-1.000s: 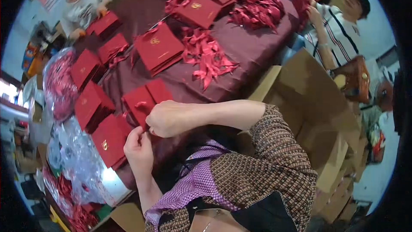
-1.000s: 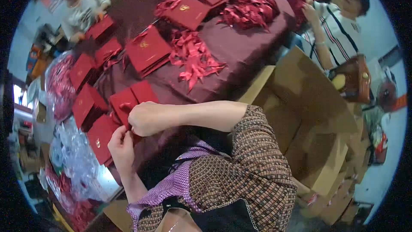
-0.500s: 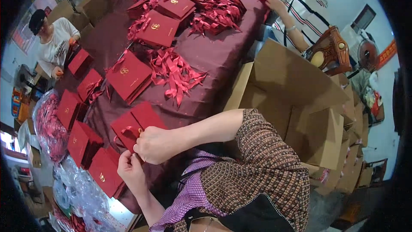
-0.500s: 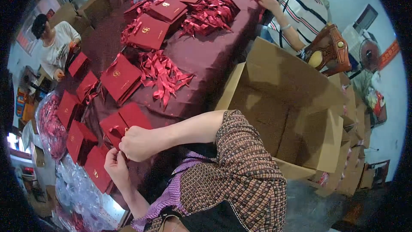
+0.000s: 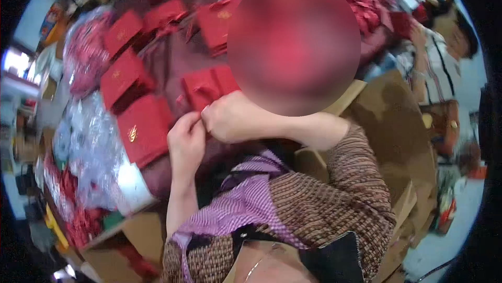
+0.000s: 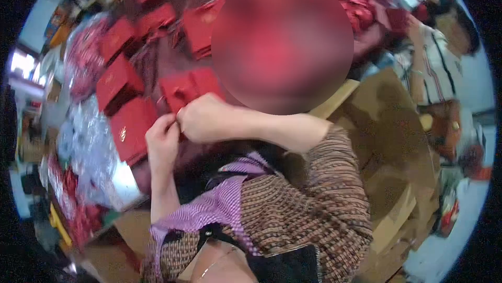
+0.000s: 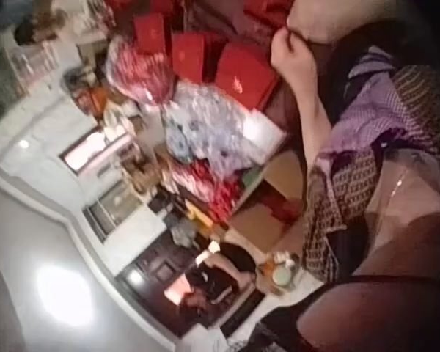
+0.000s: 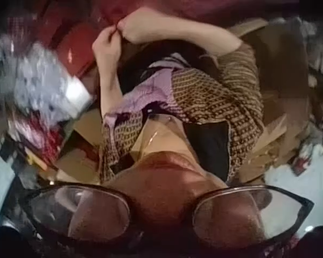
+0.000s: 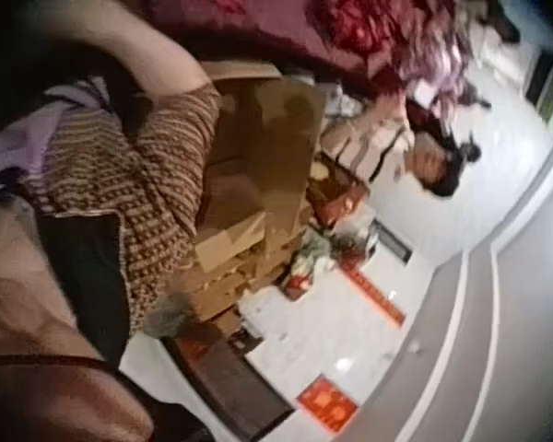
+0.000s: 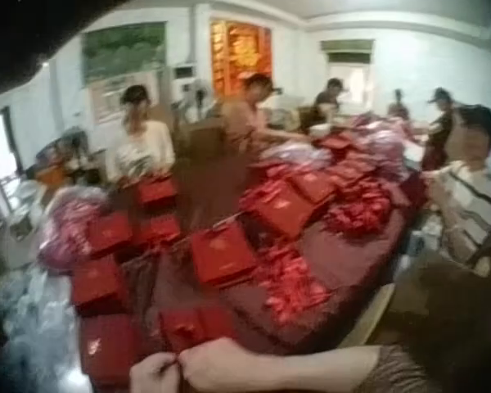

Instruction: The person puts on eyeglasses, then threads ribbon handles into slits on paper gift bags by hand.

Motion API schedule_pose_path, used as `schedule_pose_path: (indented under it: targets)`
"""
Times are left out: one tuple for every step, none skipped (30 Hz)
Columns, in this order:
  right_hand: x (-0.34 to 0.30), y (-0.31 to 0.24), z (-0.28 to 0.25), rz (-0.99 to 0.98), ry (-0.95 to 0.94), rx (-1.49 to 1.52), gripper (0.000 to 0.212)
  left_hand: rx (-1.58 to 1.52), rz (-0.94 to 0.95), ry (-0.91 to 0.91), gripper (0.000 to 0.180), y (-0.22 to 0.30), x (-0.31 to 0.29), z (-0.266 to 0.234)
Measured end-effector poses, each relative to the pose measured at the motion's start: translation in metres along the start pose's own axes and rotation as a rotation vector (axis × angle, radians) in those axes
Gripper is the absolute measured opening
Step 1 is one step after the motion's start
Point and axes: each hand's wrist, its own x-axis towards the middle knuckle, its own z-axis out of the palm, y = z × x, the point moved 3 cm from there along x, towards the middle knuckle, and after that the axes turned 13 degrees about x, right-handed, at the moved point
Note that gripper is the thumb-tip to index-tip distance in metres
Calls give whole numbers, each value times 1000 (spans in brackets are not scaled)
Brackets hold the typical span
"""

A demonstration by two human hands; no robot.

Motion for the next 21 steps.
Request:
schedule_pose_path:
  targets:
    - [6,6,1,153,-108,166,20,-8,30,36,15,-3,-3,1]
    - [5,10,1,117,-17,249,21,-27,7,43,15,-6,-5,4]
    - [6,11,0,122,-20,253,19,-37,-9,20,15,-2,-4,2]
    - [5,12,-2,54,18,278,16,-48,-21,0,15,1,-1,-2]
    - [5,13,-2,29,33,288,15,-106,-29,-29,16,-9,-4,1]
    - [5,13,-6,10,58,293,14,-172,-41,-59,17,-8,-4,-2]
    - [8,11,-16,79,-41,296,21,-243,-56,-79,18,-7,-3,-7]
    - [10,7,-23,66,-53,367,20,-288,-40,-95,19,-8,-3,-14]
    - [10,5,-30,59,-56,430,18,-282,-50,-82,19,-10,-1,-18]
    - [8,5,-31,70,-44,555,16,-220,40,-106,20,-9,0,-21]
    - [8,3,-29,60,-55,556,16,-158,129,-131,20,-8,0,-24]
    - [6,2,-27,58,-31,557,16,-112,175,-126,18,-1,2,-25]
    - [5,1,-24,58,-7,557,16,-111,172,-122,18,-3,3,-25]
    - [2,2,-19,-13,90,590,15,-90,216,-127,16,-5,5,-24]
    - [2,0,-18,-15,84,593,15,-66,257,-131,14,-7,5,-24]
    - [0,-3,-19,-51,65,458,16,-65,252,-130,14,-8,5,-24]
    - [-2,-6,-20,-85,47,323,16,-57,261,-133,12,-8,4,-24]
    - [-2,-8,-25,-72,-54,227,18,-46,270,-130,10,-7,2,-25]
    - [-1,-9,-36,-43,-93,195,19,-46,265,-129,10,-8,1,-25]
    - [1,-11,-48,-14,-132,162,22,-76,244,-134,10,-9,0,-26]
    - [3,-10,-61,80,-113,252,26,-109,227,-143,10,-7,1,-25]
